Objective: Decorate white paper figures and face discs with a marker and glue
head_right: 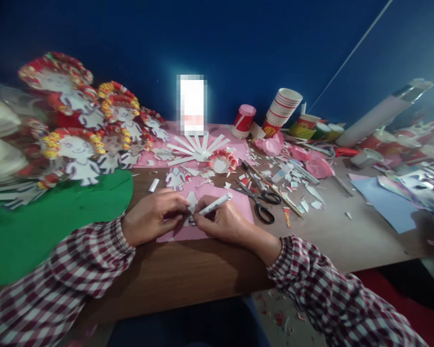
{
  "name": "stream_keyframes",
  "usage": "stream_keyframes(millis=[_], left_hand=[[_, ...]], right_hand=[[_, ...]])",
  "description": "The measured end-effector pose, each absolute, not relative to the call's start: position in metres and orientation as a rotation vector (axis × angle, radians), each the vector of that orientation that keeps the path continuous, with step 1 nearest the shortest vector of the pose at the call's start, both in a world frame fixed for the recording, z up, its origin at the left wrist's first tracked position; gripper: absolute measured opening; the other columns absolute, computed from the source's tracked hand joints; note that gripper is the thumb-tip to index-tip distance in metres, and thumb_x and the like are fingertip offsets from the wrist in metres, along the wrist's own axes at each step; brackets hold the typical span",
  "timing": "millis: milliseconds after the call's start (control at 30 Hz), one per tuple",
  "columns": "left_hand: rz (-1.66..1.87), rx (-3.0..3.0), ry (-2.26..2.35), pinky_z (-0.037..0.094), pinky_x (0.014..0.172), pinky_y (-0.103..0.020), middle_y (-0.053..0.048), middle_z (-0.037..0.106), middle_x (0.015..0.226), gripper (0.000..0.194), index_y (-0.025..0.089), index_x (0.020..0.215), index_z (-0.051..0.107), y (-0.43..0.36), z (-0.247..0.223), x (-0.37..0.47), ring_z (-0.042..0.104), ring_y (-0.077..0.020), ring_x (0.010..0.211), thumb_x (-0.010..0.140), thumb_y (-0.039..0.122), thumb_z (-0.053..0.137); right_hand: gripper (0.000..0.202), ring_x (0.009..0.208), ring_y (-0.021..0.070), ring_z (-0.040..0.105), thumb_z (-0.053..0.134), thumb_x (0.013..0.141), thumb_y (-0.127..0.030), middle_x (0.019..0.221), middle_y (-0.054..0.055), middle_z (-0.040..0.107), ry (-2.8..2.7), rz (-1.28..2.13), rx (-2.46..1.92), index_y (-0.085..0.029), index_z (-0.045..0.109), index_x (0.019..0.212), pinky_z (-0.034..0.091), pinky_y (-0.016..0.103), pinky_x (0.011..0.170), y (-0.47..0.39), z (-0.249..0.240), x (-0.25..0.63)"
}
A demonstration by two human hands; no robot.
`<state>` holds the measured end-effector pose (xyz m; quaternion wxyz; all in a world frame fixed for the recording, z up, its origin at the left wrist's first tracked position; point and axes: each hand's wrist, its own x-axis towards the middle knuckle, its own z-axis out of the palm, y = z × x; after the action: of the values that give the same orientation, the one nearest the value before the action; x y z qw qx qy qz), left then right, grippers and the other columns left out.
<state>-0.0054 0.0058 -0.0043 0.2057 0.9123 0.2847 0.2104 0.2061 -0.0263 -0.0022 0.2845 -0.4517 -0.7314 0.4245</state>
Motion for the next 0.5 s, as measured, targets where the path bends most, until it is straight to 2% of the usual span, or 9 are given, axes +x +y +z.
stream_keyframes(millis=[500], left_hand=[[0.56,2.562,0.798,0.042,0.081,-0.033,-0.004,0.065,0.09,0.013,0.017,0.089,0.064,0.006,-0.0036,-0.0059,0.054,-0.0184,0.086,0.081,0.014,0.054]], right_hand=[[0.003,0.055,0.0086,0.048,0.055,0.079,-0.021,0.062,-0.004,0.054,-1.995,1.192,-1.225,-0.018,0.055,0.078,0.037,0.018,0.049,-0.0275,-0.0004,0.2075]])
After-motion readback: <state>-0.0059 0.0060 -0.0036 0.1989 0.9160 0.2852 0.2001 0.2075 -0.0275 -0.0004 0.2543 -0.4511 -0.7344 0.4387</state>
